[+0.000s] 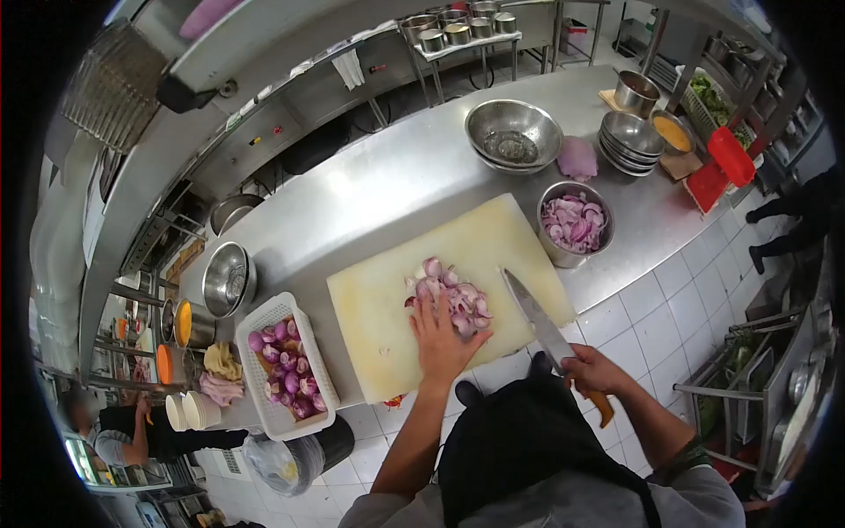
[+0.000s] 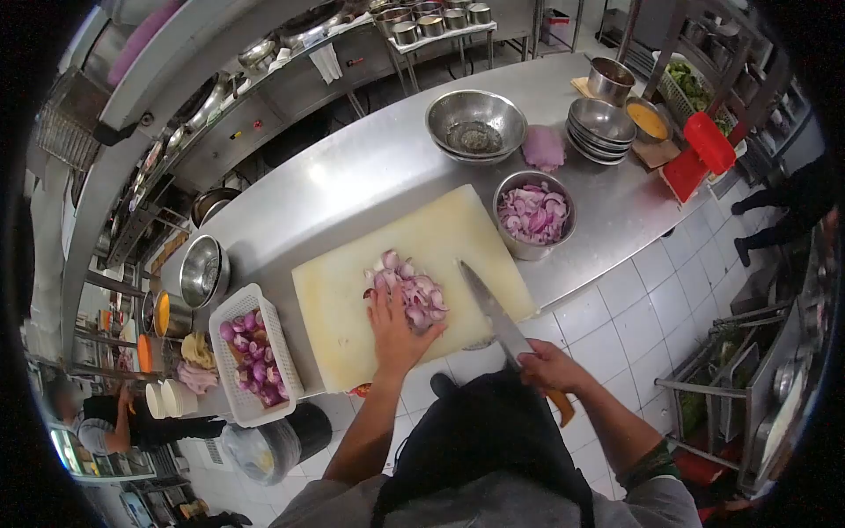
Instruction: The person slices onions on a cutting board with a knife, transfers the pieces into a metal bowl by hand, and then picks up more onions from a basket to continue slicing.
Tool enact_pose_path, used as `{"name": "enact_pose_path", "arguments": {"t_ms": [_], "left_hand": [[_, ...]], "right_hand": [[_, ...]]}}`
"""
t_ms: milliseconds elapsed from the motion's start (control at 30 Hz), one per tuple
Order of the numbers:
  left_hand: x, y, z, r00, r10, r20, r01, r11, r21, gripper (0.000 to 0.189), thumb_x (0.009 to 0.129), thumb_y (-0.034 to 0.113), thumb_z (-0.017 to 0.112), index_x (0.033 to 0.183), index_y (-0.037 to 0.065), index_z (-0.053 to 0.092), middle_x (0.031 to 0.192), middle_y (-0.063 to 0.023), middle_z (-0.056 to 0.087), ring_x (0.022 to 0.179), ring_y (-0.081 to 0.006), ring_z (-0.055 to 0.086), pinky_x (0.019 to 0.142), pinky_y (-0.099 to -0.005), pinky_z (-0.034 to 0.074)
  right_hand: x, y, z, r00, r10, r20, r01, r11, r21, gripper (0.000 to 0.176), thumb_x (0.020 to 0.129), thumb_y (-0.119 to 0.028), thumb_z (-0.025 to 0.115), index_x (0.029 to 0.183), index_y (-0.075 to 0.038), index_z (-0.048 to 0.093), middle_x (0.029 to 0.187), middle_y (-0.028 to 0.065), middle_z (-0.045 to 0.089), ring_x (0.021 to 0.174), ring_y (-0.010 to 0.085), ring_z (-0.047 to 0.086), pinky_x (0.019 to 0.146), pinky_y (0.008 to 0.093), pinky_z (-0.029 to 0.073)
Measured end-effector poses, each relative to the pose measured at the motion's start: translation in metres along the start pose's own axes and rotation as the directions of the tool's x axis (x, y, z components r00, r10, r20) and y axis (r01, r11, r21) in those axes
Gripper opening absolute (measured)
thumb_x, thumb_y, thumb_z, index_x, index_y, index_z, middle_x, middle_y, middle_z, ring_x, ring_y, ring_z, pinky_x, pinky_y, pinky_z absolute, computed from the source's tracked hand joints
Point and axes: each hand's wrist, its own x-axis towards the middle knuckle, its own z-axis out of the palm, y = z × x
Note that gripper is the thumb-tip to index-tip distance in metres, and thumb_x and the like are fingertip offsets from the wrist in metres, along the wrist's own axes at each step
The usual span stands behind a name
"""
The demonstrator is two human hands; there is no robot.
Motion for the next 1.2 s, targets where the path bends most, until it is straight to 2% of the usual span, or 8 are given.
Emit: {"name": "enact_pose_path", "arguments": {"t_ms": [33, 167, 333, 667, 800, 967, 1133, 1200], "left_hand": [[0.003, 0.01, 0.008, 0.999, -0.035, -0.027, 0.036, 0.999, 0.024, 0.108, 0.075, 0.062, 0.083, 0.159, 0.011, 0.038, 0.16, -0.0261, 0.035, 0.15, -0.0516, 0.028, 0.121, -0.0673, 0.023], [0.029, 0.034, 0.019, 0.984, -0.012, -0.18, 0.032, 0.993, 0.111, 0.07, 0.082, 0.046, 0.082, 0.14, 0.012, 0.063, 0.149, -0.0224, 0.047, 0.139, -0.0462, 0.043, 0.113, -0.0612, 0.034], [0.031, 0.017, 0.04, 0.924, -0.111, -0.367, 0.051, 0.984, -0.169, 0.031, 0.08, 0.014, 0.079, 0.11, 0.008, 0.073, 0.119, -0.0158, 0.058, 0.114, -0.0362, 0.055, 0.097, -0.0489, 0.046], [0.1, 0.114, -0.004, 0.878, -0.034, -0.477, -0.106, 0.959, -0.264, 0.025, 0.077, 0.003, 0.077, 0.101, 0.006, 0.073, 0.112, -0.0139, 0.061, 0.106, -0.0333, 0.057, 0.091, -0.0438, 0.049], [0.143, 0.184, 0.022, 0.91, 0.08, -0.408, -0.23, 0.914, -0.335, 0.023, 0.076, 0.004, 0.076, 0.099, 0.007, 0.073, 0.109, -0.0134, 0.062, 0.105, -0.0346, 0.057, 0.092, -0.0451, 0.049], [0.187, 0.222, 0.099, 0.938, 0.284, -0.201, -0.336, 0.888, -0.315, 0.019, 0.077, 0.011, 0.076, 0.095, 0.008, 0.073, 0.107, -0.0126, 0.063, 0.107, -0.0364, 0.058, 0.093, -0.0473, 0.048], [0.202, 0.223, 0.11, 0.935, 0.333, 0.12, -0.336, 0.942, 0.009, 0.039, 0.09, 0.033, 0.076, 0.118, 0.007, 0.069, 0.12, -0.0141, 0.063, 0.111, -0.037, 0.061, 0.097, -0.0476, 0.049], [0.205, 0.217, 0.104, 0.936, 0.348, 0.048, -0.337, 0.929, -0.152, 0.038, 0.094, 0.03, 0.073, 0.123, 0.006, 0.068, 0.126, -0.0158, 0.062, 0.116, -0.0394, 0.06, 0.1, -0.0482, 0.049]], "right_hand": [[0.007, 0.003, 0.012, 1.0, 0.001, 0.002, -0.001, 0.999, 0.034, 0.028, 0.11, -0.027, 0.049, 0.131, -0.01, 0.057, 0.079, 0.0045, 0.063, 0.054, 0.0103, 0.056, 0.048, 0.0279, 0.05], [0.036, -0.001, 0.051, 0.987, 0.007, 0.16, -0.016, 0.998, 0.055, 0.027, 0.11, -0.028, 0.048, 0.129, -0.009, 0.056, 0.079, 0.0043, 0.063, 0.053, 0.0091, 0.054, 0.047, 0.027, 0.049], [0.04, -0.003, 0.061, 0.959, -0.031, 0.28, 0.008, 0.996, 0.084, 0.021, 0.11, -0.026, 0.049, 0.118, -0.008, 0.057, 0.077, 0.0041, 0.063, 0.047, 0.0081, 0.051, 0.044, 0.0254, 0.048], [-0.023, -0.056, 0.009, 0.963, -0.137, 0.233, 0.116, 0.988, 0.099, 0.023, 0.11, -0.026, 0.049, 0.122, -0.007, 0.055, 0.08, 0.0073, 0.065, 0.048, 0.0098, 0.052, 0.047, 0.0265, 0.048], [-0.061, -0.075, -0.035, 0.988, -0.141, 0.067, 0.123, 0.967, 0.223, 0.016, 0.107, -0.021, 0.052, 0.119, -0.01, 0.056, 0.078, 0.0063, 0.064, 0.046, 0.0102, 0.05, 0.046, 0.0272, 0.048], [-0.09, -0.084, -0.093, 0.997, -0.057, -0.053, 0.069, 0.959, 0.276, 0.029, 0.107, -0.024, 0.051, 0.128, -0.005, 0.053, 0.08, 0.0058, 0.066, 0.048, 0.0096, 0.051, 0.05, 0.0275, 0.052], [-0.151, -0.073, -0.143, 0.995, 0.063, -0.079, -0.04, 0.962, 0.271, 0.032, 0.107, -0.024, 0.051, 0.13, -0.001, 0.052, 0.082, 0.0081, 0.067, 0.049, 0.0104, 0.053, 0.051, 0.028, 0.053], [-0.164, -0.06, -0.16, 0.997, 0.053, -0.058, -0.031, 0.943, 0.33, 0.031, 0.107, -0.024, 0.051, 0.129, -0.002, 0.052, 0.082, 0.0089, 0.068, 0.049, 0.0102, 0.056, 0.051, 0.0272, 0.054]]}}
